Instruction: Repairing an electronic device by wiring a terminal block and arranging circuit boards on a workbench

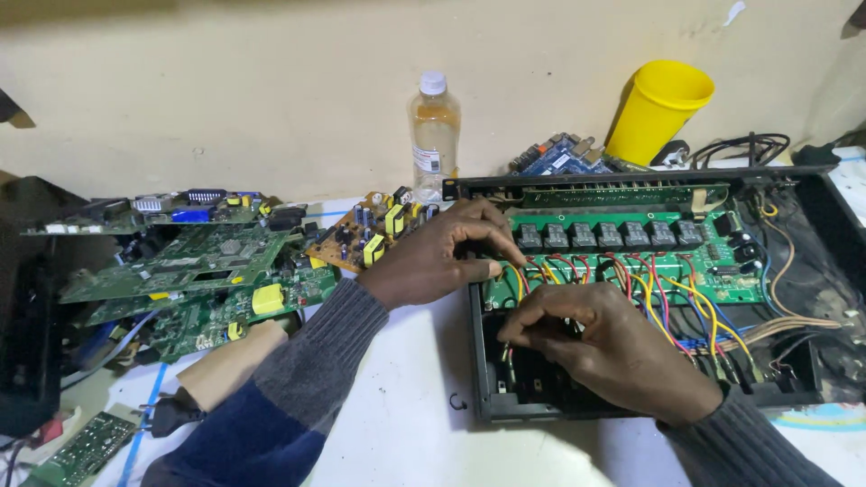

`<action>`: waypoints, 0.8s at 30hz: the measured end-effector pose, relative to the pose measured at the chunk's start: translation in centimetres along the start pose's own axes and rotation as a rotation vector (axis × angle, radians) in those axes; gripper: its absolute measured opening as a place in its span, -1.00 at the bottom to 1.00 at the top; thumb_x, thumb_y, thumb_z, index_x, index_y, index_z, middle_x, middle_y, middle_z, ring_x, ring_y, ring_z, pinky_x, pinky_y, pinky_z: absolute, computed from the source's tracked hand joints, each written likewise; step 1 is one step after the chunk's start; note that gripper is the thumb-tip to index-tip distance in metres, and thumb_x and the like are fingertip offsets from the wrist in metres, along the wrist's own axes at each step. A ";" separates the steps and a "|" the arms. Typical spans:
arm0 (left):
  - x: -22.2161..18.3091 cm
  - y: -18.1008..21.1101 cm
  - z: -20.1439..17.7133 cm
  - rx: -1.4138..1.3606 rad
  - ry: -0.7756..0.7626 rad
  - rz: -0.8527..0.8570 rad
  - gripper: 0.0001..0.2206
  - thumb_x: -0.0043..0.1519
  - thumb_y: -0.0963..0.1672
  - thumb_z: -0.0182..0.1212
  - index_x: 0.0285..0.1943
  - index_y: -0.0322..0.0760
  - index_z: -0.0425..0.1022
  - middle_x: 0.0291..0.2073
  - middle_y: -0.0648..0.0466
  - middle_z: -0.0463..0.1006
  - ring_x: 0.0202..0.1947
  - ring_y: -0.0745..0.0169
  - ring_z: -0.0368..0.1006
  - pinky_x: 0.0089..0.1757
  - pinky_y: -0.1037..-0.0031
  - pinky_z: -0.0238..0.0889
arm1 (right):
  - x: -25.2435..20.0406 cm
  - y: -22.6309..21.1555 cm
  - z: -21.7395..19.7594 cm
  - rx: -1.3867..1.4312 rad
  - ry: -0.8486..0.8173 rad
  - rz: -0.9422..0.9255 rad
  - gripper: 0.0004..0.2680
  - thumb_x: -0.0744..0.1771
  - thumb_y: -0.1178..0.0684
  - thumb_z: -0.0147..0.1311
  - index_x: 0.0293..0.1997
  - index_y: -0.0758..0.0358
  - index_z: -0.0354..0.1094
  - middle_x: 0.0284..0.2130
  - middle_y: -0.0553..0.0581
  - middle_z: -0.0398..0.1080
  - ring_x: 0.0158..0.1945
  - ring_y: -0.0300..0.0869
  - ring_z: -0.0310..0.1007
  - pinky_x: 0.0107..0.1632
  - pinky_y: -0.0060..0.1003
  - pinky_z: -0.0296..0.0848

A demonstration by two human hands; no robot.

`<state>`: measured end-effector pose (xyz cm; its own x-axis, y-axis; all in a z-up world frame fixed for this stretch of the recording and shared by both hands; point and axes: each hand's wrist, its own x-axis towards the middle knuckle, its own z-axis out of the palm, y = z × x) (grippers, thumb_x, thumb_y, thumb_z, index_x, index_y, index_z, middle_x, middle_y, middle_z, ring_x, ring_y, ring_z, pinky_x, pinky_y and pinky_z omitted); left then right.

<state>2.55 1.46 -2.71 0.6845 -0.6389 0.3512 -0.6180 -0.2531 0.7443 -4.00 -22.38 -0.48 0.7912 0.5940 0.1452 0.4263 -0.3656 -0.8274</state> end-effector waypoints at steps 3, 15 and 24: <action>0.0 0.0 0.0 -0.001 0.002 0.030 -0.83 0.28 -0.09 0.18 -0.01 0.03 0.63 -0.07 0.18 0.40 0.09 0.27 0.35 0.17 0.33 0.15 | 0.2 -0.6 -0.2 0.017 -0.081 -0.069 -0.89 0.30 0.11 0.17 -0.27 0.11 0.67 -0.34 -0.05 0.70 -0.25 -0.30 0.68 -0.12 -0.40 0.56; 0.2 1.6 0.1 0.023 0.025 0.023 -0.85 0.11 -0.10 0.44 -0.26 0.05 0.52 -0.18 0.25 0.43 0.00 0.35 0.36 0.18 0.36 0.02 | -1.0 -0.3 -0.4 0.239 -0.014 -0.022 -0.82 0.25 0.26 0.28 -0.15 0.16 0.43 -0.29 0.06 0.61 -0.32 -0.27 0.58 -0.21 -0.40 0.57; 0.5 1.4 -0.5 -0.123 0.060 -0.029 -0.72 0.39 0.01 0.00 -0.09 -0.12 0.61 -0.14 0.16 0.62 -0.01 0.31 0.48 0.10 0.45 0.25 | -0.6 -1.6 -1.6 -0.184 0.282 -0.280 -0.86 0.24 0.35 0.11 -0.41 0.18 0.46 -0.41 0.01 0.55 -0.30 -0.24 0.57 -0.14 -0.39 0.48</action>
<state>2.22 1.22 -1.20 0.7258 -0.5866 0.3593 -0.5481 -0.1776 0.8173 -4.50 -23.28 1.64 0.7117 0.4791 0.5138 0.6925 -0.3552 -0.6280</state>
